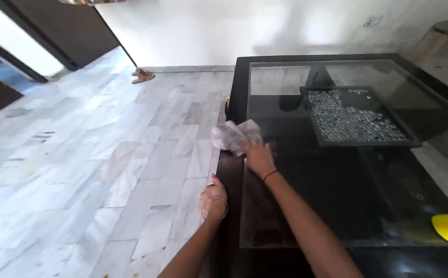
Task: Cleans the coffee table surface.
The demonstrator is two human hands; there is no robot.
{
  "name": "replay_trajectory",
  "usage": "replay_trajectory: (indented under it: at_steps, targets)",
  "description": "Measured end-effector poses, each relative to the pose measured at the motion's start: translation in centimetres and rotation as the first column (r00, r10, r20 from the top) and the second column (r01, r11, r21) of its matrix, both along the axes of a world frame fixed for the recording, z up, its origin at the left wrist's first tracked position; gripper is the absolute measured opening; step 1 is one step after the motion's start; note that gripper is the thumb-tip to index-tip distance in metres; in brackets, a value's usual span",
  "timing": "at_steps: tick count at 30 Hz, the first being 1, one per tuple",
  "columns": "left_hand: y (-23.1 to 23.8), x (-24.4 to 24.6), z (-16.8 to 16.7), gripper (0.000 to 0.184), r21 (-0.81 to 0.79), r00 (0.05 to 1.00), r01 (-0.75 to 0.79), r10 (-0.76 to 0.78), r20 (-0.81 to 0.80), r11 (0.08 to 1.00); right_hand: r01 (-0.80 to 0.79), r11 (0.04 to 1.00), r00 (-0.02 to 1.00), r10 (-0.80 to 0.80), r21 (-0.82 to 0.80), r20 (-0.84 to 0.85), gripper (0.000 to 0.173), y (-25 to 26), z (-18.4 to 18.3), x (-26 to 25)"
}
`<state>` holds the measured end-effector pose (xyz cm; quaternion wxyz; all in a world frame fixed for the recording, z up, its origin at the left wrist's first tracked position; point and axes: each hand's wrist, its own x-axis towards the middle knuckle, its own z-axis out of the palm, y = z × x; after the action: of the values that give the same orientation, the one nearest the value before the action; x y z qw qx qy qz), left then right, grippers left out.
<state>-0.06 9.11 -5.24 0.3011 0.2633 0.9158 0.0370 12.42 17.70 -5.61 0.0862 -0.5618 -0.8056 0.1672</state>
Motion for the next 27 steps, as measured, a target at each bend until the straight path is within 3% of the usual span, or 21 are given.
replay_trajectory:
  at_steps: [3, 5, 8, 11, 14, 17, 22, 25, 27]
  targets:
    - [0.0, 0.1, -0.3, 0.081, 0.0, 1.0, 0.016, -0.016, -0.005, 1.0, 0.275, 0.956, 0.956, -0.283, 0.097, 0.076, 0.051, 1.0, -0.4, 10.3]
    - [-0.2, 0.0, -0.1, 0.081, 0.0, 0.999, 0.038, -0.038, 0.001, 0.999, 0.486, 0.867, 0.856, -0.498, 0.114, 0.139, 0.048, -0.8, -0.3, 18.9]
    - [-0.2, -0.1, 0.0, 0.079, 0.026, 0.999, 0.042, -0.043, 0.02, 0.999, 0.778, 0.62, 0.608, -0.784, 0.098, 0.126, 0.043, -5.0, -0.4, 30.1]
    - [-0.3, -0.2, 0.0, 0.078, 0.021, 0.997, 0.066, -0.066, 0.029, 0.998, 0.904, 0.426, 0.422, -0.903, 0.039, 0.087, 0.042, -6.4, -0.5, 34.6]
    - [-0.3, -0.2, 0.1, 0.077, 0.018, 0.996, 0.077, -0.077, 0.037, 0.997, 0.853, 0.522, 0.518, -0.85, 0.022, 0.102, 0.038, -4.0, 0.5, 29.8]
    - [-0.4, -0.2, -0.1, 0.08, 0.025, 0.997, 0.069, -0.07, 0.035, 0.997, 0.705, 0.709, 0.705, -0.704, 0.028, 0.079, 0.038, -0.9, 1.4, 18.7]
    - [-0.5, 0.1, -0.2, 0.082, 0.024, 0.998, 0.067, -0.067, 0.017, 0.997, 0.179, 0.984, 0.984, -0.179, 0.012, -0.008, 0.042, -3.1, 0.8, -2.4]
    - [-0.6, 0.2, 0.0, 0.081, 0.041, 0.999, 0.052, -0.052, 0.014, 0.998, -0.104, 0.994, 0.991, 0.107, 0.042, -0.077, 0.038, -5.7, 0.1, -6.1]
    - [-0.6, 0.1, -0.2, 0.081, 0.054, 0.999, 0.029, -0.031, 0.026, 0.998, -0.105, 0.994, 0.992, 0.106, 0.017, -0.066, 0.043, -5.6, 0.0, -3.6]
